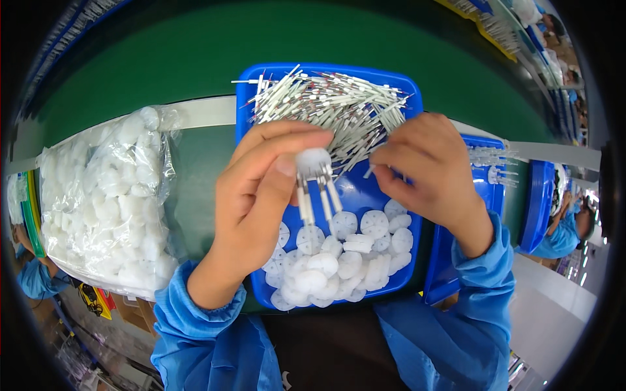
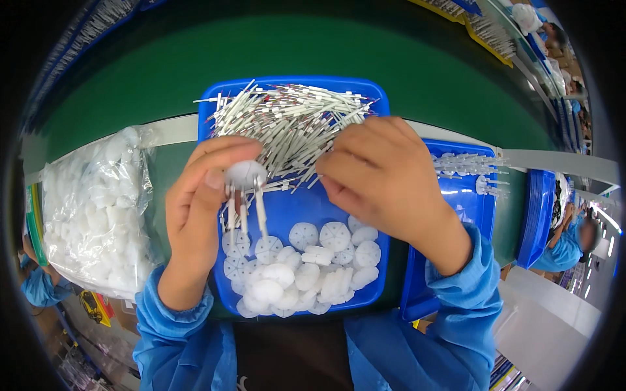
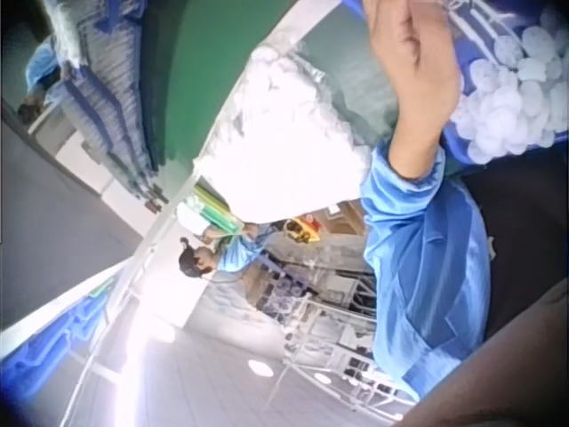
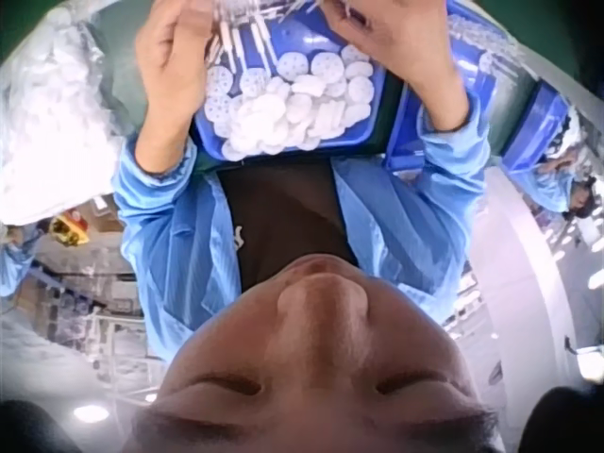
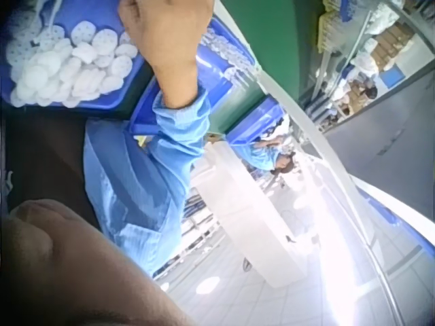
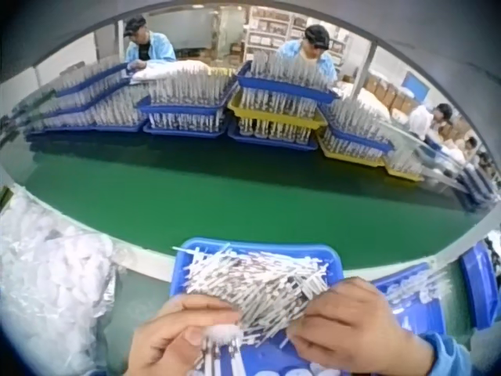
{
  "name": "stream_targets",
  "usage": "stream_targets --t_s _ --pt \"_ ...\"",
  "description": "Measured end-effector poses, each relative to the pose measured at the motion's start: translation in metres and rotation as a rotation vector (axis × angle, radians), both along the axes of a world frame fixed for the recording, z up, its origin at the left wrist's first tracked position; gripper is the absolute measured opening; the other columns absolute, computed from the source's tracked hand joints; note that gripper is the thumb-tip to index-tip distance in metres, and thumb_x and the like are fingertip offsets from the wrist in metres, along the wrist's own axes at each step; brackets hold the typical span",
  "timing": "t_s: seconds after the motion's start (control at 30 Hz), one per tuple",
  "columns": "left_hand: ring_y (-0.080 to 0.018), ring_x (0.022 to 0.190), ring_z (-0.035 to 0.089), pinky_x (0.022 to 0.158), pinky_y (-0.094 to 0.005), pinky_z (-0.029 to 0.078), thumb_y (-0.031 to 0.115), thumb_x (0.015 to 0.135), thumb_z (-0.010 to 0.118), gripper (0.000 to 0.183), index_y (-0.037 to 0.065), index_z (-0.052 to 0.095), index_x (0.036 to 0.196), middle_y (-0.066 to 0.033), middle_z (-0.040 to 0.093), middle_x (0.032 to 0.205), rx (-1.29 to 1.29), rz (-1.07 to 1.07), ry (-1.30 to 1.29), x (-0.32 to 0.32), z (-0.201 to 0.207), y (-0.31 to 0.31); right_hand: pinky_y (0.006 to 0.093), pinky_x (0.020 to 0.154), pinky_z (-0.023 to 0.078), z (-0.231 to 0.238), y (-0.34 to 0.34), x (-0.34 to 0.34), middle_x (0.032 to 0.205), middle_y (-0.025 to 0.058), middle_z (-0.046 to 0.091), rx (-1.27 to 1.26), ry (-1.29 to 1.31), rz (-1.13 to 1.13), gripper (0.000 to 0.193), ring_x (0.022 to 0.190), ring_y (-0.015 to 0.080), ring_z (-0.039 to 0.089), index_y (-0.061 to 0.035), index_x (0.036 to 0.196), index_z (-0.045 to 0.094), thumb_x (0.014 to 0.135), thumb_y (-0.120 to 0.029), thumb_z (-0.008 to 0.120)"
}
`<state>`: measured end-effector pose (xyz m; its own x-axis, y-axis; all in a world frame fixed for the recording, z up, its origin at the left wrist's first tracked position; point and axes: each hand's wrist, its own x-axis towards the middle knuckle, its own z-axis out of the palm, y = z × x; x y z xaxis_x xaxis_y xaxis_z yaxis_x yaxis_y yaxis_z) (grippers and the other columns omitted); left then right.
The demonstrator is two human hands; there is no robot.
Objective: The person inserts multiple thin white sticks into the holes of small white circular plastic pieces. They repeatedly pick up a circular piece, insert several sticks, and place the assembled unit into a blue tray. The process is continuous and repetitive throughout the clip.
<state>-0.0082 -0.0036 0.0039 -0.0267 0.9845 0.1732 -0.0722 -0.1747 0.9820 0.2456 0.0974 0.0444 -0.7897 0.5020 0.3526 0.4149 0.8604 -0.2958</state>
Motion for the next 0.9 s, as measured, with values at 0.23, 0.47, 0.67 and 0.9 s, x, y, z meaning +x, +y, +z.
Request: stream_targets --t_s 0.23,0.47,0.67,0.9 --pt "-0.0117 0.108 0.062 0.080 -0.0207 0.054 -0.014 0.094 0.055 0.055 0.003 0.069 0.145 -0.0080 0.058 0.129 -0.014 0.022 0.024 0.002 -0.002 0.000 0.0287 0.076 0.060 -0.013 -0.023 -0.026 0.091 0.0056 0.078 -0.701 0.669 -0.069 0.013 0.082 0.0131 0.075 -0.0023 0.099 0.075 0.087 0.003 0.080" --pt "-0.0172 0.116 0.069 0.088 -0.0266 0.059 -0.012 0.097 0.062 0.043 -0.004 0.069 0.139 -0.0121 0.066 0.128 0.007 0.102 -0.022 0.005 -0.002 -0.002 0.0247 0.059 0.052 -0.018 -0.024 -0.024 0.073 0.0035 0.072 -0.521 0.423 -0.114 0.024 0.062 0.0094 0.067 -0.0047 0.109 0.081 0.086 0.003 0.085" --pt "-0.0152 0.106 0.071 0.075 -0.0228 0.062 -0.010 0.096 0.068 0.038 0.000 0.075 0.131 -0.0125 0.068 0.125 0.037 0.181 0.044 0.007 -0.005 0.001 0.0249 0.050 0.044 -0.019 -0.028 -0.024 0.061 0.0010 0.063 -0.595 0.414 -0.180 0.023 0.051 0.0070 0.057 -0.0071 0.111 0.082 0.089 -0.001 0.085" --pt "-0.0175 0.100 0.073 0.070 -0.0249 0.061 -0.012 0.090 0.072 0.038 0.000 0.080 0.125 -0.0159 0.074 0.126 0.148 0.217 0.197 0.011 -0.005 0.002 0.0268 0.049 0.046 -0.017 -0.029 -0.028 0.063 0.0025 0.065 -0.492 0.322 -0.184 0.016 0.050 0.0138 0.061 -0.0075 0.101 0.080 0.087 -0.009 0.089"
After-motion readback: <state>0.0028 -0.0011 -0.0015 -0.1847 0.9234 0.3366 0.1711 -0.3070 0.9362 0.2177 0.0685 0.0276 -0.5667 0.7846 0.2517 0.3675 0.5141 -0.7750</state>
